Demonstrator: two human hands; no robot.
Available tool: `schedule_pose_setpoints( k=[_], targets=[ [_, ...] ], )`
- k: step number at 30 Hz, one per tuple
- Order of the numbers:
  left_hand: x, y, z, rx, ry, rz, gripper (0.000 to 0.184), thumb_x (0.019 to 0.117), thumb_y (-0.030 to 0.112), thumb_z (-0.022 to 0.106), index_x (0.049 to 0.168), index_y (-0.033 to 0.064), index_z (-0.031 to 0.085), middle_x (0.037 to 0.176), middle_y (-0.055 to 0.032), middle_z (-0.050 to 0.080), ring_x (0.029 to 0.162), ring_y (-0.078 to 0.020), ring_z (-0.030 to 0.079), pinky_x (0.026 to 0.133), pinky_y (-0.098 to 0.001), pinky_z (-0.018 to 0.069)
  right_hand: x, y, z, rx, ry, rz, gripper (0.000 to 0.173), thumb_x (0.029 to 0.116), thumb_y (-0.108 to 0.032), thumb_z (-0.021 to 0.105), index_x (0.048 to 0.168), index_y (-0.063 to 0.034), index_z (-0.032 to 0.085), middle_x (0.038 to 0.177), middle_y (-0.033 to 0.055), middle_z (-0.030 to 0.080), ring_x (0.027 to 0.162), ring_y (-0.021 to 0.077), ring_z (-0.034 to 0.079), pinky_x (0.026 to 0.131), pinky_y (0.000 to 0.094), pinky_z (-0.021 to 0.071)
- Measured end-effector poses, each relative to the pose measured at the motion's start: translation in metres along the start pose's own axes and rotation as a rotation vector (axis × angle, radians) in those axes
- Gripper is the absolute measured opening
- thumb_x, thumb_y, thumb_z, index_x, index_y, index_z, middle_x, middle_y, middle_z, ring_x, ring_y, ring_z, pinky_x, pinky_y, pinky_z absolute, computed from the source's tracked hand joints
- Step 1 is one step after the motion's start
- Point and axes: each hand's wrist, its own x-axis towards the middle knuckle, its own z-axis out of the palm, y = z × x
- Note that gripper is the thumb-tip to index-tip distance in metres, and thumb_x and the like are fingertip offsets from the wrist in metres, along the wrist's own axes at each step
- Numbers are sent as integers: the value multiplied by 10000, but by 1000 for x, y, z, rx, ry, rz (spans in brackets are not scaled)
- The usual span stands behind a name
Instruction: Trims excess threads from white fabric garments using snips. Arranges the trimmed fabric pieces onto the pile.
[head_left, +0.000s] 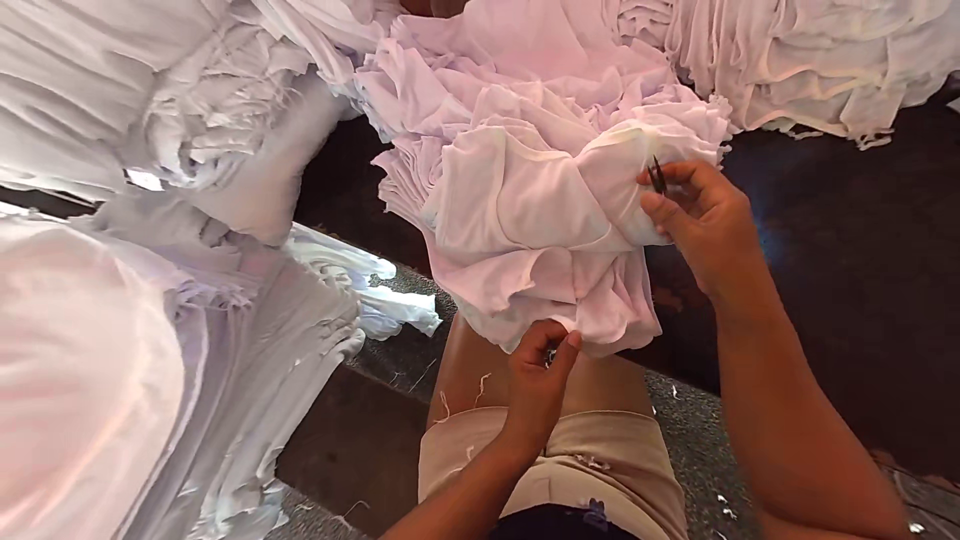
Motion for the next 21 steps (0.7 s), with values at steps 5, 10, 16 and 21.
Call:
schedule_pose_setpoints(
  k=[5, 10, 16, 21],
  targets=[
    [40, 40, 2, 4, -219, 27, 142, 1026, 38, 515, 1089, -19, 628, 921, 16, 716, 892, -39, 690, 876, -272, 580, -31, -3, -3, 24, 65, 13, 253, 999, -234, 632, 1219, -115, 596, 961, -65, 643, 625, -51, 540, 556, 112, 472],
    [75, 60, 8, -79, -302, -12, 355, 992, 29, 539, 1345, 5, 520, 1117, -45, 717, 1038, -116, 691, 955, -333, 562, -61, -1, 4, 84, 170, -30, 289, 986, -224, 643, 1218, -68, 568, 983, -71, 624, 708, -50, 582, 625, 136, 527],
    [100, 65, 15, -105, -324, 13, 536, 1016, -18, 490, 1534, 19, 356, 1288, -81, 649, 1093, -150, 680, 1003, -348, 547, -60, 8, 21, 15, 143, -19, 269, 923, -174, 719, 1121, -5, 649, 873, -22, 629, 676, -58, 539, 608, 98, 468],
    [104, 67, 20, -67, -326, -10, 597, 1009, -42, 526, 1566, 53, 336, 1255, -80, 674, 1025, -146, 710, 954, -329, 577, -45, -3, 34, -53, 215, -107, 228, 944, -133, 703, 1115, 14, 671, 905, 32, 620, 651, -42, 515, 586, 87, 445]
  ],
)
